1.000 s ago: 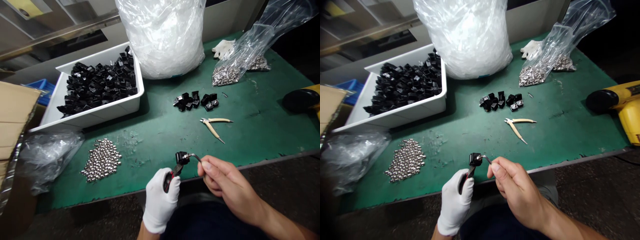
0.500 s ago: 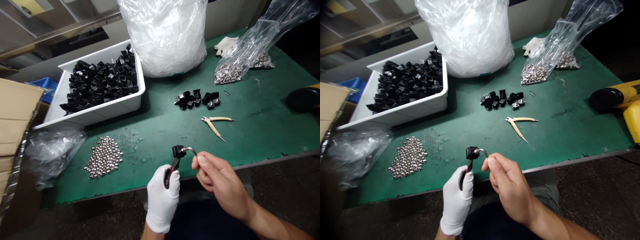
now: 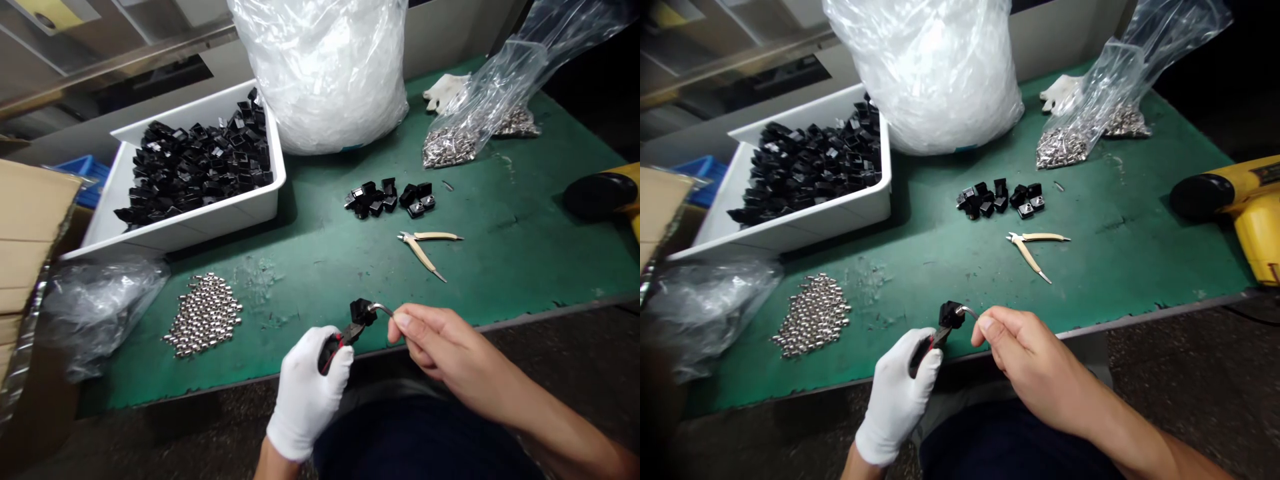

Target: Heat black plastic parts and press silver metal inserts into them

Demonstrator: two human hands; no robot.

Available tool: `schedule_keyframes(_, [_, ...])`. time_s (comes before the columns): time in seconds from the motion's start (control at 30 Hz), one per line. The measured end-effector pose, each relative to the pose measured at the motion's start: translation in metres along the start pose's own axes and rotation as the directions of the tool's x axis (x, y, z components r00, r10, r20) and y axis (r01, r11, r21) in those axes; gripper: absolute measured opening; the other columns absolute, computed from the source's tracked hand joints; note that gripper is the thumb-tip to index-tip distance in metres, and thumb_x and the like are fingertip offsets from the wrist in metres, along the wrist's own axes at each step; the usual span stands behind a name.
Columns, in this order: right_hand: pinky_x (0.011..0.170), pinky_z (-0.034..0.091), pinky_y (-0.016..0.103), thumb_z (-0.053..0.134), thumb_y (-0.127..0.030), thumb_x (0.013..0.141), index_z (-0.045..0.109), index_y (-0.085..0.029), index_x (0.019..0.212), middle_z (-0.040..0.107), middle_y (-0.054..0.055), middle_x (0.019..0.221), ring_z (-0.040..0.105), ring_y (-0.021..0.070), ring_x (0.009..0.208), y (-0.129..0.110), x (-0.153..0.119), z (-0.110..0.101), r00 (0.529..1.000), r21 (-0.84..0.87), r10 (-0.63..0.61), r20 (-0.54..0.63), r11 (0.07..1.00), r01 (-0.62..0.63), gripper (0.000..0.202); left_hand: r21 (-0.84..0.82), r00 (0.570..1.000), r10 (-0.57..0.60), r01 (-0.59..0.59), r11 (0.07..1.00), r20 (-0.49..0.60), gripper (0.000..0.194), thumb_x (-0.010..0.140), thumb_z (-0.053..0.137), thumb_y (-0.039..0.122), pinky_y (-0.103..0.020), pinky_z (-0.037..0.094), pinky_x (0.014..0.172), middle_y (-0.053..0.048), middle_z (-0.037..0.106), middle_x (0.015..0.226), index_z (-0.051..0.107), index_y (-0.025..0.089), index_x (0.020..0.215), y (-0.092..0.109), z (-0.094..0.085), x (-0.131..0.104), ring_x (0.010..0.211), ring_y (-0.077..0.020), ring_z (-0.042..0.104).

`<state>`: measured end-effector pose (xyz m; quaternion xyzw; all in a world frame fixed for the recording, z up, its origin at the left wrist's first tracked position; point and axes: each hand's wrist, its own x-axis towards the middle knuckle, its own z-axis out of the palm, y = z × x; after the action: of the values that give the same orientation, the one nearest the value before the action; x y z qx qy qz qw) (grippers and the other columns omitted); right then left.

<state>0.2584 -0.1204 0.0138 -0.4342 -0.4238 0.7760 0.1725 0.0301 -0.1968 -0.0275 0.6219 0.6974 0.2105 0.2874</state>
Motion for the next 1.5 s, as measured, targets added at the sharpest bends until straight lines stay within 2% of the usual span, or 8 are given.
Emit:
schedule_keyframes(0.2, [0.047, 0.020, 0.019, 0.040, -0.054, 0.105, 0.059, -0.019, 0.093, 0.032, -0.006, 0.059, 0.024, 0.0067, 0.053, -0.005, 0.003, -0.013, 0.996, -0.069, 0.055, 0.074, 0.996, -0.050, 0.041, 0.036, 0.993, -0.026, 0.022, 0.999, 0.119, 0.027, 0.092, 0.059, 0.048, -0.032, 0.046, 0.079, -0.002, 0.066, 0.095, 0.061, 0.025, 0.104, 0.004, -0.011, 0.007, 0.086, -0.0192, 0.061])
schedule_keyframes(0.33, [0.047, 0.020, 0.019, 0.039, -0.049, 0.106, 0.058, -0.019, 0.092, 0.032, -0.006, 0.060, 0.024, 0.0067, 0.054, -0.005, 0.005, -0.014, 0.998, -0.114, 0.046, 0.052, 0.993, -0.040, 0.038, 0.034, 0.986, -0.066, 0.061, 0.998, 0.155, 0.028, 0.092, 0.058, 0.050, -0.032, 0.046, 0.083, -0.001, 0.066, 0.098, 0.061, 0.026, 0.106, 0.011, -0.012, 0.010, 0.089, -0.0187, 0.061])
schedule_keyframes(0.57, [0.046, 0.019, 0.019, 0.040, -0.055, 0.105, 0.058, -0.019, 0.093, 0.030, -0.007, 0.058, 0.023, 0.0064, 0.052, -0.005, 0.003, -0.011, 1.000, -0.100, 0.025, 0.003, 0.995, -0.025, 0.042, -0.031, 0.992, -0.063, 0.066, 0.997, 0.113, 0.025, 0.095, 0.055, 0.047, -0.029, 0.046, 0.078, 0.000, 0.067, 0.092, 0.063, 0.025, 0.100, 0.013, -0.001, 0.005, 0.082, -0.0162, 0.062])
schedule_keyframes(0.67, [0.046, 0.020, 0.019, 0.041, -0.054, 0.105, 0.058, -0.019, 0.092, 0.031, -0.007, 0.058, 0.024, 0.0062, 0.052, -0.005, 0.004, -0.009, 1.000, -0.070, 0.027, 0.005, 0.997, -0.026, 0.042, -0.037, 0.997, -0.049, 0.051, 0.998, 0.051, 0.023, 0.095, 0.057, 0.045, -0.028, 0.046, 0.076, 0.000, 0.067, 0.090, 0.063, 0.024, 0.099, 0.013, 0.005, 0.001, 0.079, -0.0157, 0.062])
schedule_keyframes(0.93, [0.047, 0.021, 0.018, 0.040, -0.053, 0.105, 0.063, -0.020, 0.097, 0.032, -0.006, 0.062, 0.024, 0.0068, 0.055, -0.011, -0.002, -0.019, 0.998, -0.152, 0.047, 0.052, 0.988, -0.038, 0.041, -0.010, 1.000, 0.026, -0.026, 1.000, 0.008, 0.022, 0.095, 0.055, 0.042, -0.028, 0.045, 0.069, -0.001, 0.068, 0.083, 0.065, 0.022, 0.095, 0.010, 0.010, -0.007, 0.072, -0.0153, 0.061])
schedule_keyframes(1.13, [0.048, 0.020, 0.020, 0.039, -0.056, 0.105, 0.063, -0.021, 0.097, 0.030, -0.006, 0.063, 0.024, 0.0070, 0.056, -0.011, -0.009, -0.019, 0.998, -0.262, -0.044, -0.052, 0.965, 0.029, 0.043, -0.043, 1.000, -0.018, 0.018, 0.999, 0.011, 0.023, 0.096, 0.054, 0.042, -0.027, 0.045, 0.067, 0.000, 0.066, 0.078, 0.065, 0.022, 0.091, 0.015, 0.015, -0.008, 0.068, -0.0144, 0.059])
schedule_keyframes(1.33, [0.048, 0.018, 0.021, 0.041, -0.056, 0.104, 0.062, -0.019, 0.095, 0.031, -0.006, 0.061, 0.025, 0.0067, 0.054, -0.002, -0.008, -0.013, 0.997, -0.165, -0.044, -0.057, 0.986, 0.034, 0.044, -0.046, 1.000, -0.023, 0.023, 0.999, 0.000, 0.027, 0.096, 0.052, 0.042, -0.028, 0.047, 0.067, -0.003, 0.068, 0.080, 0.067, 0.020, 0.092, 0.014, 0.018, -0.014, 0.069, -0.0163, 0.061])
schedule_keyframes(1.5, [0.048, 0.018, 0.022, 0.043, -0.055, 0.104, 0.061, -0.017, 0.095, 0.032, -0.005, 0.061, 0.024, 0.0071, 0.054, 0.011, -0.009, 0.001, 0.990, -0.047, -0.086, -0.109, 0.996, 0.082, 0.043, -0.078, 0.997, -0.080, 0.080, 0.994, -0.001, 0.028, 0.096, 0.052, 0.042, -0.027, 0.049, 0.070, -0.003, 0.071, 0.082, 0.069, 0.020, 0.092, 0.017, 0.018, -0.017, 0.072, -0.0173, 0.063])
